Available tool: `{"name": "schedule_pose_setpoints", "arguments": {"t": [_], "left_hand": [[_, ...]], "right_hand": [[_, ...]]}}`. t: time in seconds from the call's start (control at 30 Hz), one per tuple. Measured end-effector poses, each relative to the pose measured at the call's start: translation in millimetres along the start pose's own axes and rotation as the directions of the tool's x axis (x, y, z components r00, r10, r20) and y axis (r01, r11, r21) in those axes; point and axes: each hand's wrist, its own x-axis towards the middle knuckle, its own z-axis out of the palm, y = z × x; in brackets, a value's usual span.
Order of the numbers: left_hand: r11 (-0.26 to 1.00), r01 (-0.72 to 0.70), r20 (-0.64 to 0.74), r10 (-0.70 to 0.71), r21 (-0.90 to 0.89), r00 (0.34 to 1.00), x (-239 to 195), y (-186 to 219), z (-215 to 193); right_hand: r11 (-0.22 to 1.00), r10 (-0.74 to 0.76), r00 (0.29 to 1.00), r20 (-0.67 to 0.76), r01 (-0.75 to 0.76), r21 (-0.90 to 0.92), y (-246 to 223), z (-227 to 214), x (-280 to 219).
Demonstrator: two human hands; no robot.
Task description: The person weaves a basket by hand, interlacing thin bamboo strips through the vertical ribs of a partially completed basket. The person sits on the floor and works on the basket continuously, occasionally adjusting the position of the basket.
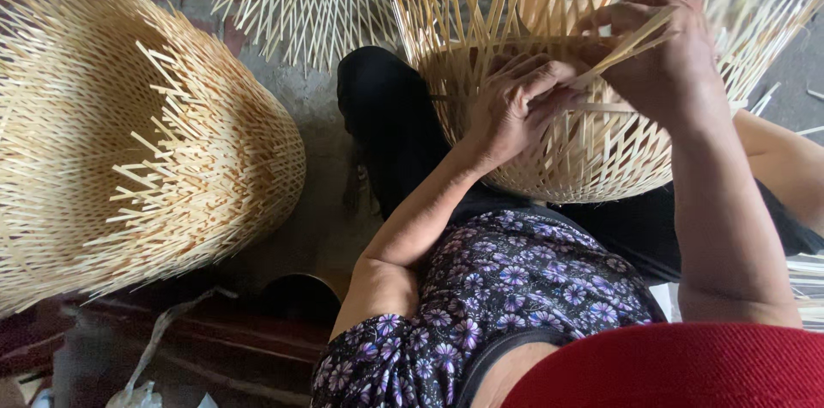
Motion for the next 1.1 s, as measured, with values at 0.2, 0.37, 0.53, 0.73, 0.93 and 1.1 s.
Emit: {"name": "schedule_pose_setpoints", "arguments": {"t": [0.2,0.37,0.53,0.73,0.93,1.1], "left_hand": [[0.971,0.075,0.02,-0.073,-0.228,0.997,2,-21,28],[0.974,0.176,0.023,-0.175,-0.139,0.984,3,-15,24],[0.98,0.093,-0.022,-0.098,-0.177,0.995,8,-4,5],[0.928,0.205,0.07,-0.193,-0.311,0.979,13,6,-7],[0.984,0.107,-0.006,-0.109,-0.141,0.994,8,9,-4],[0.989,0.146,-0.092,-0.142,0.028,0.986,13,14,10]], "right_hand": [[0.193,-0.08,0.96,0.269,-0.25,0.949,46,-17,-14],[0.488,-0.068,0.994,0.085,-0.041,0.872,46,-15,-21],[0.508,0.062,0.996,0.062,-0.085,0.857,28,-14,-21],[0.64,0.371,0.928,-0.023,-0.237,0.731,0,-6,-8],[0.981,-0.19,0.79,-0.582,0.173,-0.086,8,16,-5],[0.981,-0.153,0.837,-0.526,0.192,0.02,18,9,-16]]}}
